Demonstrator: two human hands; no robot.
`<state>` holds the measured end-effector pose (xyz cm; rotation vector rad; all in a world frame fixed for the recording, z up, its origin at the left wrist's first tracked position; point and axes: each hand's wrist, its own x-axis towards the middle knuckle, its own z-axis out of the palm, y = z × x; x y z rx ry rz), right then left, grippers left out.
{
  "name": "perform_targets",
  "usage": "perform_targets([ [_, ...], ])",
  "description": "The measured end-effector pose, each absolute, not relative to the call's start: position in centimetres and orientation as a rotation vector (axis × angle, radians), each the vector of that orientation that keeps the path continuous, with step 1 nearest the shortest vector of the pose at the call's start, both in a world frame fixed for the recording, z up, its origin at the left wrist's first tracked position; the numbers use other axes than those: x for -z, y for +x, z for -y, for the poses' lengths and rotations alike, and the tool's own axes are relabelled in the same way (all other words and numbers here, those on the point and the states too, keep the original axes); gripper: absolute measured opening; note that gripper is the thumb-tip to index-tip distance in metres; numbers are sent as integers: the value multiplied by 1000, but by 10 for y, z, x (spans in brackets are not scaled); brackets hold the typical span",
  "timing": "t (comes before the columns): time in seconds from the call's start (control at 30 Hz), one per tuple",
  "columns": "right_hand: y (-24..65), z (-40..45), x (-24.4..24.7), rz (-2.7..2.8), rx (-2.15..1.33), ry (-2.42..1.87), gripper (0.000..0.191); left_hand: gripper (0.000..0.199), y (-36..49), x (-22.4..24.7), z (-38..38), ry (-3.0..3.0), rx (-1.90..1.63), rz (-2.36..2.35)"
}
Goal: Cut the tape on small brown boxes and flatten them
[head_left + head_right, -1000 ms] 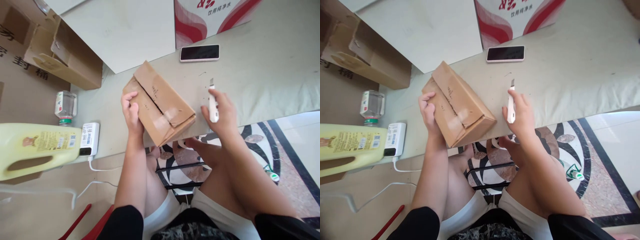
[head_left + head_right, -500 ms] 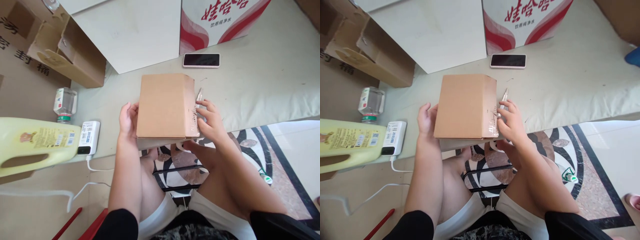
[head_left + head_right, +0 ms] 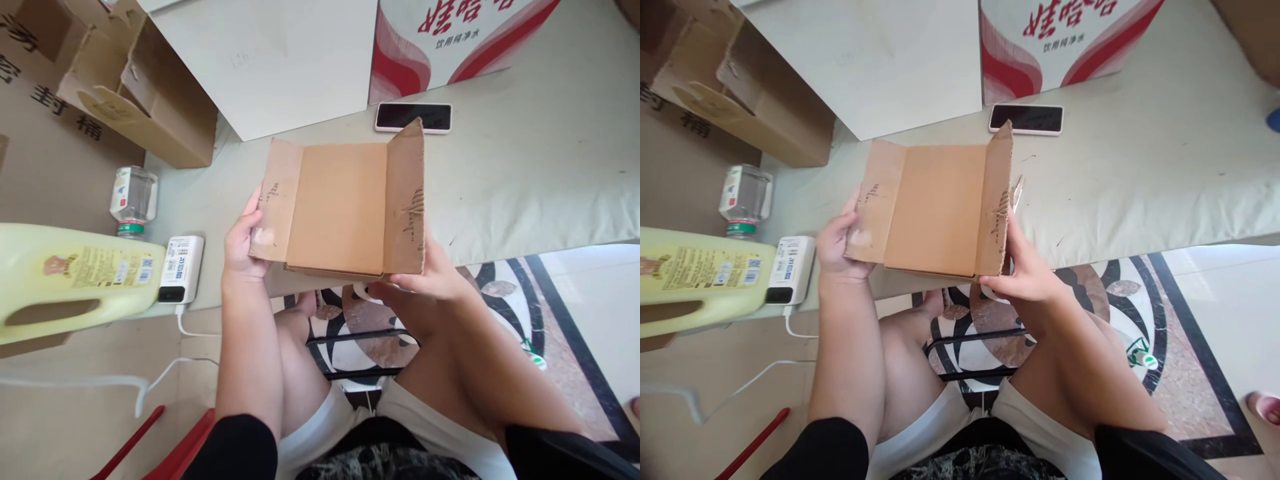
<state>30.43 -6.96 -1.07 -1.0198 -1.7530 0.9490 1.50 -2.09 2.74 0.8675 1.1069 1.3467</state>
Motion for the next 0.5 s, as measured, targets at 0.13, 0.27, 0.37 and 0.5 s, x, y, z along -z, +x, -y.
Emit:
perform_targets([
  [0.13, 303, 66, 20, 1676, -988, -1058, 67, 49, 18, -25, 22, 736, -1228, -1125],
  [0.27, 299, 63, 29, 1477, -808, -1236, 43, 65, 21, -22, 20, 680, -1149, -1160],
  [0.37, 298, 62, 29, 1342, -601, -1357, 32, 58, 27, -19, 18, 670, -1160, -1220],
  [0.5, 296, 63, 24, 1278, -617, -1363, 28, 58, 27, -13, 17, 686, -1250, -1246],
])
